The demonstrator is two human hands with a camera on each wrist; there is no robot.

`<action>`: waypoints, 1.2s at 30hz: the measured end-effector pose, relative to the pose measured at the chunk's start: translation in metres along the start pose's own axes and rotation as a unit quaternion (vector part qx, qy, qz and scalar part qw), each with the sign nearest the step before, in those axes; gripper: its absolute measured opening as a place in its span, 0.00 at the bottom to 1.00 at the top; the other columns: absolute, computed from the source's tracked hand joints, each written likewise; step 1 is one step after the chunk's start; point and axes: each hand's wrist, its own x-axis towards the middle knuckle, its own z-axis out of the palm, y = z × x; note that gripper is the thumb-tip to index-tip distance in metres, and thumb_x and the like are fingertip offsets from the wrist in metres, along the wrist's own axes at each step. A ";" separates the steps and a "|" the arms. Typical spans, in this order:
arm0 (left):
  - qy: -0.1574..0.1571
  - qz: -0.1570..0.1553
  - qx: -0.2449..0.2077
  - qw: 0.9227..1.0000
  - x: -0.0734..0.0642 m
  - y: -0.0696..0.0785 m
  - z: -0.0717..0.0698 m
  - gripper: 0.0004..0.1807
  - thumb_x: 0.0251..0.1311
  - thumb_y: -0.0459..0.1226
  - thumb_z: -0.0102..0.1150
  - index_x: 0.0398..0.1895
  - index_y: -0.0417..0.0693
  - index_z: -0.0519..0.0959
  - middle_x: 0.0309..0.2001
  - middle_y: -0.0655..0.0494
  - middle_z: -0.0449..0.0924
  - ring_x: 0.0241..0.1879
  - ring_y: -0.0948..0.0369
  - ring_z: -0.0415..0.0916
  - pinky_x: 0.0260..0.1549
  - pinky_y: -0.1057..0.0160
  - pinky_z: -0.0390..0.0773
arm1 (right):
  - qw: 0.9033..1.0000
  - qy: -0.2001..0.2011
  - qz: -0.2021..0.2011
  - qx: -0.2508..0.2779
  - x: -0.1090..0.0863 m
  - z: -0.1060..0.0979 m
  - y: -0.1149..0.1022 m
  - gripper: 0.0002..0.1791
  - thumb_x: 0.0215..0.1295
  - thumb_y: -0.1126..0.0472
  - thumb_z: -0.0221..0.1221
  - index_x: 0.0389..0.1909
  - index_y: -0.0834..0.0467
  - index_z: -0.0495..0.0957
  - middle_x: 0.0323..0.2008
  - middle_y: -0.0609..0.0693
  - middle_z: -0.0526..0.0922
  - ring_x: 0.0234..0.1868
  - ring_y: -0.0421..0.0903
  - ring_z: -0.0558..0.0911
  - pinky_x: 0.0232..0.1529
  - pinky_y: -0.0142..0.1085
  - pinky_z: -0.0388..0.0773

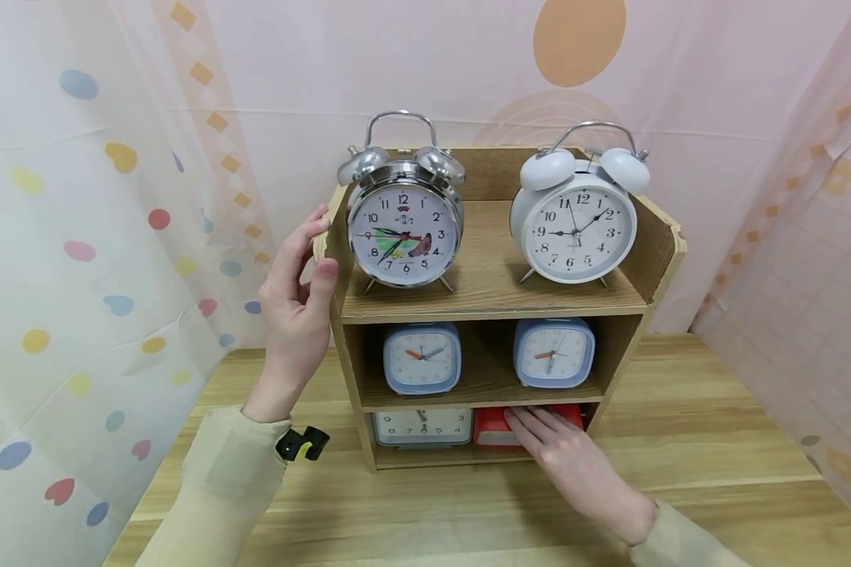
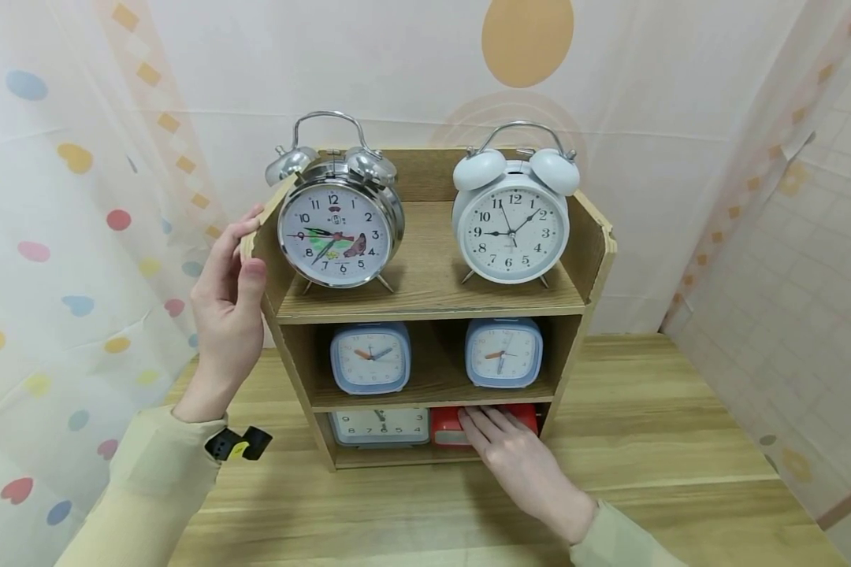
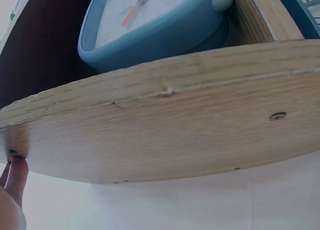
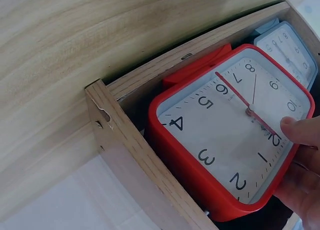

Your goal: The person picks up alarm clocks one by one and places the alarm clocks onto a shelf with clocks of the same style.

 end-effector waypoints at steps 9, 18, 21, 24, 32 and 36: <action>0.001 0.003 0.001 1.000 0.000 0.000 0.000 0.34 0.74 0.58 0.56 0.66 0.38 0.77 0.73 0.48 0.76 0.70 0.64 0.78 0.40 0.80 0.82 | 1.000 0.012 -0.002 -0.008 -0.001 0.005 0.000 0.22 0.60 0.70 0.52 0.52 0.62 0.86 0.51 0.55 0.89 0.49 0.50 0.89 0.48 0.39 0.89; -0.001 0.001 -0.001 1.000 0.000 -0.001 0.000 0.34 0.74 0.58 0.56 0.67 0.38 0.77 0.74 0.48 0.76 0.70 0.64 0.78 0.39 0.80 0.82 | 0.998 0.044 -0.016 -0.041 0.000 0.011 0.001 0.20 0.62 0.69 0.51 0.50 0.63 0.86 0.48 0.54 0.88 0.45 0.48 0.88 0.41 0.37 0.89; 0.001 0.004 0.002 1.000 0.000 -0.001 0.000 0.35 0.74 0.58 0.56 0.66 0.38 0.77 0.73 0.47 0.76 0.70 0.64 0.78 0.38 0.80 0.82 | 0.997 0.056 -0.023 -0.054 -0.002 0.013 0.001 0.20 0.64 0.69 0.50 0.50 0.62 0.86 0.48 0.54 0.90 0.44 0.47 0.90 0.42 0.38 0.89; 0.001 0.005 0.004 1.000 0.001 -0.001 0.000 0.35 0.74 0.59 0.55 0.66 0.38 0.77 0.73 0.47 0.77 0.70 0.64 0.78 0.36 0.80 0.80 | 0.996 0.059 -0.024 -0.058 -0.004 0.014 0.002 0.22 0.73 0.71 0.44 0.51 0.62 0.87 0.49 0.53 0.91 0.45 0.47 0.91 0.43 0.38 0.90; -0.003 -0.002 0.007 1.000 0.000 -0.001 0.000 0.35 0.74 0.59 0.55 0.67 0.40 0.77 0.74 0.49 0.76 0.70 0.64 0.78 0.38 0.80 0.81 | 0.997 0.060 -0.013 -0.050 -0.006 0.017 0.005 0.25 0.81 0.71 0.37 0.53 0.61 0.85 0.45 0.53 0.89 0.41 0.47 0.87 0.36 0.37 0.88; -0.001 -0.002 0.009 1.000 0.000 -0.001 -0.001 0.34 0.74 0.59 0.55 0.67 0.40 0.77 0.74 0.49 0.76 0.70 0.64 0.78 0.36 0.80 0.80 | 0.997 0.057 -0.010 -0.049 -0.005 0.018 0.005 0.21 0.66 0.69 0.48 0.54 0.62 0.85 0.43 0.53 0.86 0.39 0.47 0.84 0.31 0.36 0.86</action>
